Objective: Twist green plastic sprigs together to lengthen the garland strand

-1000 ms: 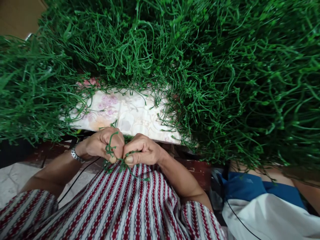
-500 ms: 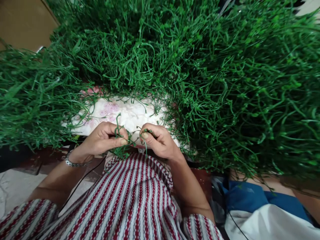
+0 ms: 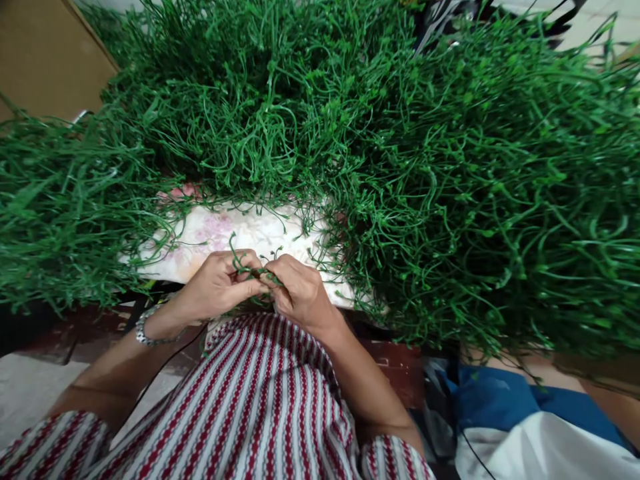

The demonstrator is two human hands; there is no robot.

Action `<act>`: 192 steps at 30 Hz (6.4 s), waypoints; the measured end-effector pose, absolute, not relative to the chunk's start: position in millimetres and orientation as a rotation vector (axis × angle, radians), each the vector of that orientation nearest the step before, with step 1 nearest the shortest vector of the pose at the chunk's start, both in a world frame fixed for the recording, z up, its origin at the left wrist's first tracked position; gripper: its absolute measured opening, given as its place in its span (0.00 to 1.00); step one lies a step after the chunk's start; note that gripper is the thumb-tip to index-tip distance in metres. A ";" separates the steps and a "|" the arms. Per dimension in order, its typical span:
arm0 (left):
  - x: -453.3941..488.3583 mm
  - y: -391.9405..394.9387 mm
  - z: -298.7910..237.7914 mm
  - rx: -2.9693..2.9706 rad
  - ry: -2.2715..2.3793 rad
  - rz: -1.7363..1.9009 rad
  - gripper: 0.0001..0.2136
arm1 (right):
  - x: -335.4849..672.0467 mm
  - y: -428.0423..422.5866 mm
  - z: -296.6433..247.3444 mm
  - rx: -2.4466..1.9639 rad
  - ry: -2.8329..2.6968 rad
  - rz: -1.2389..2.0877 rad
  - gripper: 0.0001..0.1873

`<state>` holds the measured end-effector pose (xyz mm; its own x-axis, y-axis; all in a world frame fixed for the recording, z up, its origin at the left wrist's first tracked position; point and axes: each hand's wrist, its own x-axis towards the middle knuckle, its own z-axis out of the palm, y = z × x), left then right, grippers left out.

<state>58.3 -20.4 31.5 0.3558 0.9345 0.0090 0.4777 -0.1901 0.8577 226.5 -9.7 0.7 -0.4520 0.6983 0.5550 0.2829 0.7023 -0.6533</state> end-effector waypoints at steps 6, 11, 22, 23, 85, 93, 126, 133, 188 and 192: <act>57.0 -21.0 28.8 1.886 1.161 0.757 0.08 | 228.3 -12.9 4.7 -0.754 -2.100 0.785 0.08; 51.9 -22.0 35.0 1.567 1.081 0.690 0.12 | 228.9 -11.0 2.6 -0.898 -2.025 0.731 0.08; 56.0 -18.1 38.1 1.523 1.151 0.692 0.11 | 226.2 -15.2 7.3 -0.848 -2.099 0.509 0.08; 56.9 -18.3 37.6 1.537 1.139 0.680 0.10 | 223.5 -15.6 4.2 -0.836 -2.100 0.560 0.07; 66.7 -23.8 35.9 1.522 1.267 0.717 0.03 | 230.4 -18.6 -3.9 -0.887 -2.165 0.303 0.03; 67.1 -25.9 38.2 1.693 1.273 0.721 0.05 | 238.7 -19.9 -1.0 -0.827 -2.161 0.584 0.02; 62.9 -6.3 32.7 1.382 1.125 0.734 0.10 | 274.5 -2.9 20.0 -0.854 -1.922 0.911 0.10; 77.5 -11.8 19.5 1.182 1.160 0.905 0.13 | 239.7 -21.0 5.8 -0.938 -1.954 0.502 0.08; 63.8 -22.3 23.8 1.617 1.206 0.565 0.07 | 239.5 -25.3 -13.7 -0.903 -2.126 0.652 0.06; 57.9 -19.7 21.4 1.536 1.028 0.555 0.13 | 239.4 -23.9 -12.5 -0.709 -2.170 0.753 0.08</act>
<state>57.9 -19.7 21.4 0.5047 0.8423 -0.1893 0.3031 0.0323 0.9524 239.4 -23.9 -12.5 -0.5883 0.6742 0.4465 0.2528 0.6778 -0.6904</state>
